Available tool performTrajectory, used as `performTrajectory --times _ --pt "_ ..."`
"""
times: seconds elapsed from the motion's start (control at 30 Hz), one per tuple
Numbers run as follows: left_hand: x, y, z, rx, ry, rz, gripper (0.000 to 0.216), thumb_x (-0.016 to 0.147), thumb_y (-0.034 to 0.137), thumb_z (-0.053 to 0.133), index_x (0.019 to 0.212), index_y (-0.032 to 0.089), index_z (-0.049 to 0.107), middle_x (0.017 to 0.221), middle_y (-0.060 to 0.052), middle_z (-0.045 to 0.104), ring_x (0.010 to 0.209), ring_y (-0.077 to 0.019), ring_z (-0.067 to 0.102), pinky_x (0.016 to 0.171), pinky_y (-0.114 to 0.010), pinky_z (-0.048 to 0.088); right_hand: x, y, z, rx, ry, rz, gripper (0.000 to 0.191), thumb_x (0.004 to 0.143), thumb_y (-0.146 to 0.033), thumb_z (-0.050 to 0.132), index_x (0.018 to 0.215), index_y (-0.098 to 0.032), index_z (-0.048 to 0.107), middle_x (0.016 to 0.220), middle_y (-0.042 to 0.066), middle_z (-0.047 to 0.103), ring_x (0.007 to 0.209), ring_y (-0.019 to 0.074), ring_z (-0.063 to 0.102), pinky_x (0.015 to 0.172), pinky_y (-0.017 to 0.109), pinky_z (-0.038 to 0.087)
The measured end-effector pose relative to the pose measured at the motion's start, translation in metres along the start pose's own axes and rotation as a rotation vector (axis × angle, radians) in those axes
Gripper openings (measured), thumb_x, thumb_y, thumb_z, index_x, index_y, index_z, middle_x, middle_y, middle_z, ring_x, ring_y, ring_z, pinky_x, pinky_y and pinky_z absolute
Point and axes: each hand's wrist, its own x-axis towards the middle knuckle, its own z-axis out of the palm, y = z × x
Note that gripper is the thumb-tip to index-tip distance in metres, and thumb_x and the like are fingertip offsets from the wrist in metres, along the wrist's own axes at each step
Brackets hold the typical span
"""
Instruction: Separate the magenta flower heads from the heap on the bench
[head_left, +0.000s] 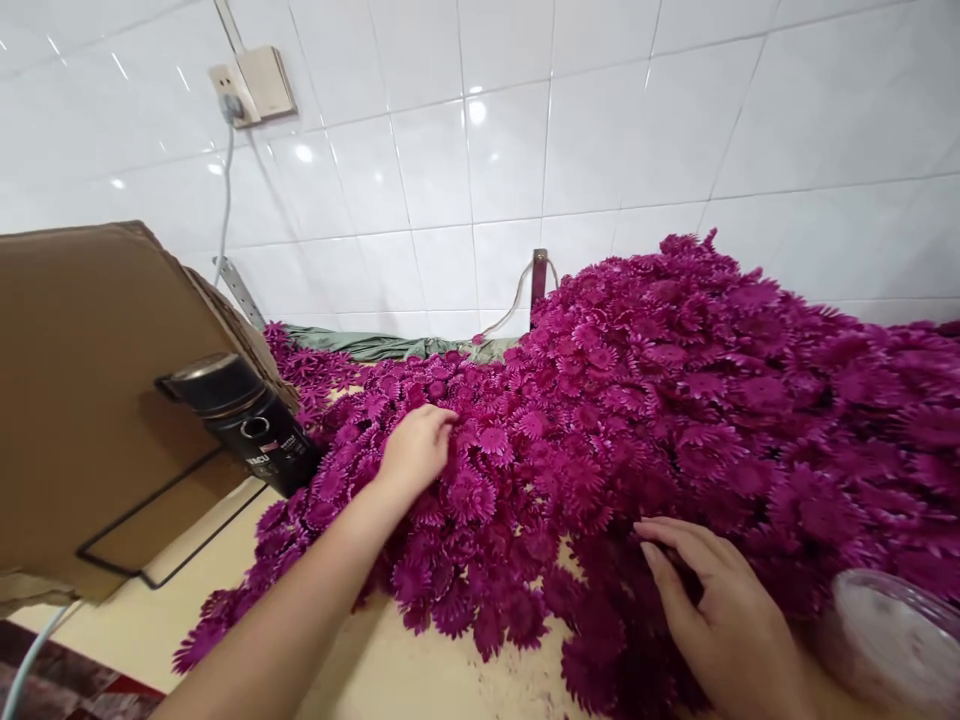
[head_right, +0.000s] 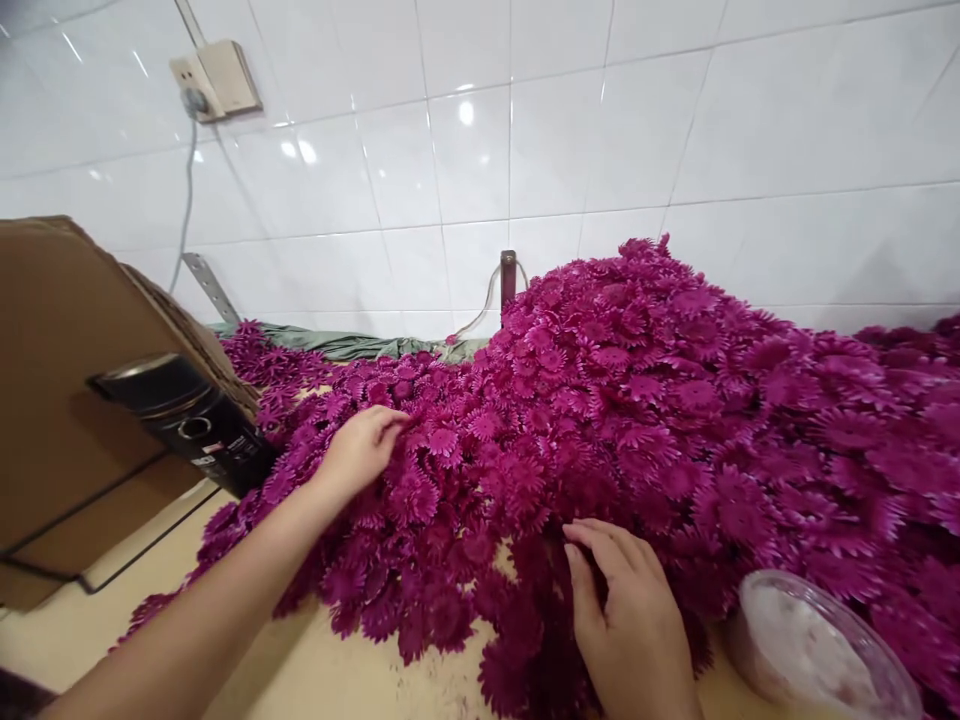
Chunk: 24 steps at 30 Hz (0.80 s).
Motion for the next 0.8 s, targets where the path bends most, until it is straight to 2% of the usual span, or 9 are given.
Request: performTrajectory --times 0.07,0.13,0.27,0.4,0.6,0.8 --pt "0.012 -0.025 0.001 0.078 -0.039 -0.041 0.032 0.078 0.014 0.039 0.101 0.017 0.061 0.105 -0.009 0.062 0.101 -0.0224 0.054 0.091 -0.034 0.039 -0.001 -0.003 0.002 0.018 -0.009 0.001 0.022 0.079 -0.032 0.043 0.083 -0.021 0.061 0.085 0.006 0.065 0.082 0.0211 0.059 0.075 0.037 0.047" --pt "0.023 -0.04 0.006 0.108 -0.102 -0.041 0.033 0.075 0.013 0.044 0.102 0.017 0.062 0.108 -0.011 0.062 0.103 -0.0248 0.053 0.089 -0.036 0.039 0.0 -0.006 0.002 0.04 -0.019 0.007 0.022 0.078 -0.032 0.043 0.083 -0.021 0.061 0.085 0.006 0.066 0.082 0.0216 0.059 0.074 0.038 0.048" --pt "0.042 -0.049 0.016 0.107 -0.241 -0.049 0.032 0.067 0.027 0.055 0.098 0.022 0.063 0.102 -0.01 0.065 0.096 -0.0278 0.057 0.081 -0.037 0.043 -0.001 -0.008 0.0 0.071 -0.054 0.0 0.022 0.077 -0.033 0.045 0.081 -0.022 0.063 0.083 0.007 0.066 0.08 0.0215 0.061 0.071 0.037 0.05" --pt "0.054 -0.052 0.015 0.067 -0.322 -0.055 0.029 0.059 0.032 0.062 0.086 0.024 0.066 0.09 -0.006 0.069 0.085 -0.0234 0.061 0.075 -0.029 0.044 -0.004 -0.003 -0.002 0.079 -0.1 -0.022 0.02 0.077 -0.032 0.046 0.08 -0.023 0.063 0.081 0.006 0.067 0.078 0.0201 0.063 0.068 0.034 0.053" --pt "0.057 -0.056 0.015 0.005 -0.279 -0.059 0.012 0.06 0.023 0.058 0.071 0.021 0.062 0.076 -0.005 0.068 0.074 -0.0229 0.061 0.067 -0.029 0.043 -0.008 0.005 0.0 0.116 -0.202 -0.023 0.018 0.077 -0.031 0.048 0.081 -0.024 0.063 0.08 0.004 0.067 0.076 0.0179 0.063 0.066 0.029 0.053" --pt "0.063 -0.063 0.003 -0.138 -0.121 -0.1 0.014 0.068 0.021 0.049 0.08 0.019 0.056 0.079 -0.002 0.065 0.074 -0.0177 0.059 0.069 -0.027 0.043 -0.009 0.002 -0.008 0.203 -0.204 0.038 0.02 0.076 -0.035 0.047 0.076 -0.024 0.064 0.076 0.005 0.067 0.071 0.0185 0.064 0.062 0.028 0.054"
